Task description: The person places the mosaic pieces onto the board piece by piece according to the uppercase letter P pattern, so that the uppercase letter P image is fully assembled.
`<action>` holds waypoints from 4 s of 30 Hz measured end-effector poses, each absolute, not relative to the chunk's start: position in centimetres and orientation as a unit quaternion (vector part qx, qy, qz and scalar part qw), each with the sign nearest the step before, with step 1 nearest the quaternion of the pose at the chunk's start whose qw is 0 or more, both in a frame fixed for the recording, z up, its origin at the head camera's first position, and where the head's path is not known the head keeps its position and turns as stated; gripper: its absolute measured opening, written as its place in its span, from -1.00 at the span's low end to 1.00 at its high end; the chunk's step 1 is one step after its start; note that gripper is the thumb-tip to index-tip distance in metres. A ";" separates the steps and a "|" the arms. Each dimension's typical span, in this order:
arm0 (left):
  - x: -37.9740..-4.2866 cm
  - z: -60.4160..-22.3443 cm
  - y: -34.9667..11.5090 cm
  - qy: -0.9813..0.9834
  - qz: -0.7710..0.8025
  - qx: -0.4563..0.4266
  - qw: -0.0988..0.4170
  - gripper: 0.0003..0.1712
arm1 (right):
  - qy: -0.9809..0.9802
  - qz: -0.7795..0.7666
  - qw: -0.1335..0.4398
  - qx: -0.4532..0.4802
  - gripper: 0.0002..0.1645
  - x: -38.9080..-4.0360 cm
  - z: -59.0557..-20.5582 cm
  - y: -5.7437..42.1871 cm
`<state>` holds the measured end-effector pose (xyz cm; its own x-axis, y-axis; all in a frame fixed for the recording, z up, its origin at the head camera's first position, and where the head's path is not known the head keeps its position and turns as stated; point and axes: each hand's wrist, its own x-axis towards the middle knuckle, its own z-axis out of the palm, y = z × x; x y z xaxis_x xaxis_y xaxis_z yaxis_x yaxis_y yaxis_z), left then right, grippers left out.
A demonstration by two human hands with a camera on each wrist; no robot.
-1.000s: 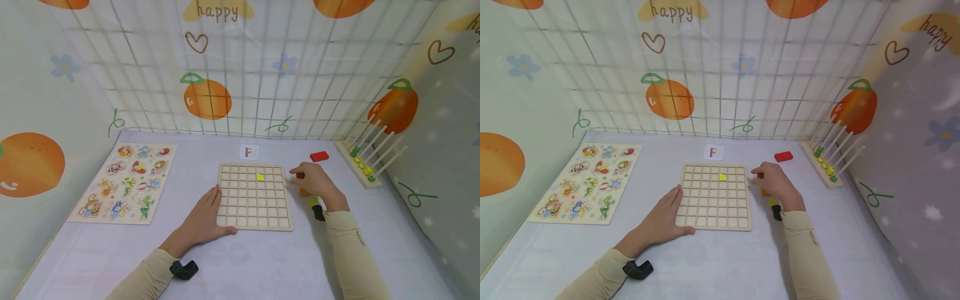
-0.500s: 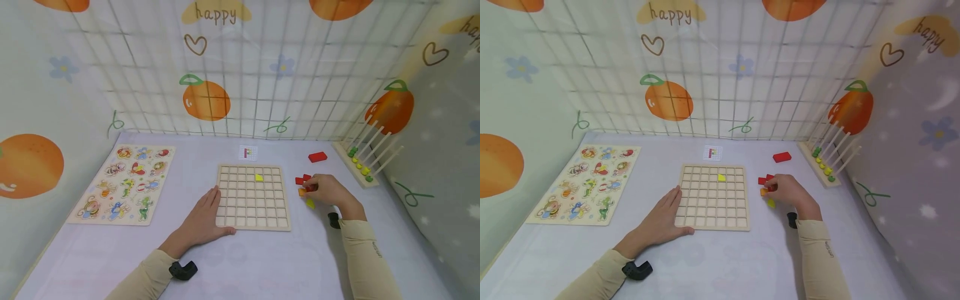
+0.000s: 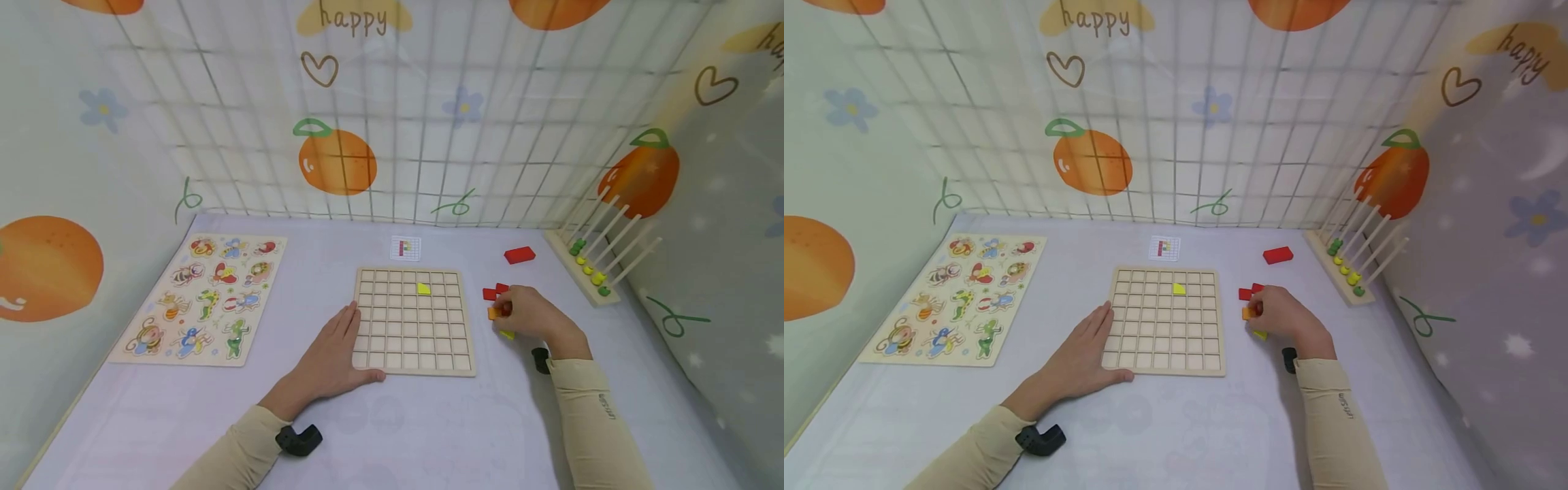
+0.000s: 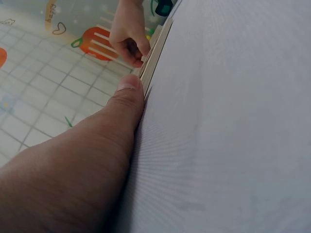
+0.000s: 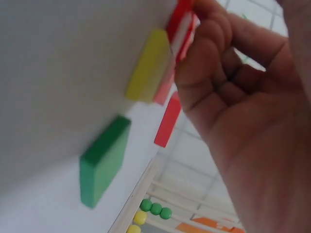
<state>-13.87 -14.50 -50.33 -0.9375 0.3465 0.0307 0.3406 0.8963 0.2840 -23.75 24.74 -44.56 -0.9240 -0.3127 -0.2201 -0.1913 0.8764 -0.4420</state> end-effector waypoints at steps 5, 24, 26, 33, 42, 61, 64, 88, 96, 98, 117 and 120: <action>-13.9 -50.1 -14.5 0.974 0.144 0.176 0.014 0.54 | 0.961 -0.198 0.149 -0.120 -0.74 -24.1 -45.0 24.6; -13.9 -50.0 -14.6 0.974 0.141 0.177 0.014 0.53 | 0.958 -0.200 0.074 -0.189 -0.79 -24.4 -43.0 21.8; -13.9 -50.0 -14.5 0.973 0.146 0.178 0.016 0.53 | 0.958 -0.202 0.070 -0.193 -0.78 -24.7 -42.9 21.2; -13.8 -50.0 -14.5 0.973 0.151 0.175 0.019 0.52 | 0.946 -0.219 0.068 -0.228 -0.82 -25.5 -42.2 17.6; -13.8 -49.9 -14.4 0.973 0.151 0.171 0.034 0.53 | 0.939 -0.225 0.082 -0.248 -0.85 -26.8 -42.7 13.8; -13.8 -50.0 -14.6 0.973 0.142 0.179 0.025 0.53 | 0.937 -0.205 0.104 -0.262 -0.78 -28.6 -44.3 10.8; -13.8 -50.2 -14.6 0.973 0.141 0.179 0.023 0.53 | 0.940 -0.191 0.106 -0.263 -0.77 -28.7 -44.2 10.4; -13.9 -50.2 -14.6 0.974 0.144 0.175 0.023 0.52 | 0.944 -0.150 0.144 -0.255 -0.75 -29.0 -43.1 9.0; -13.8 -50.1 -14.6 0.973 0.147 0.174 0.028 0.52 | 0.946 -0.163 0.153 -0.236 -0.74 -28.6 -42.8 8.9; -13.8 -50.1 -14.6 0.973 0.150 0.173 0.024 0.52 | 0.946 -0.165 0.152 -0.236 -0.74 -28.6 -42.9 8.9; -13.8 -50.0 -14.5 0.973 0.150 0.175 0.025 0.54 | 0.935 -0.228 0.120 -0.243 -0.55 -28.7 -43.2 11.1; -13.8 -50.1 -14.5 0.973 0.148 0.175 0.025 0.53 | 0.938 -0.230 0.111 -0.233 -0.50 -28.4 -42.9 12.5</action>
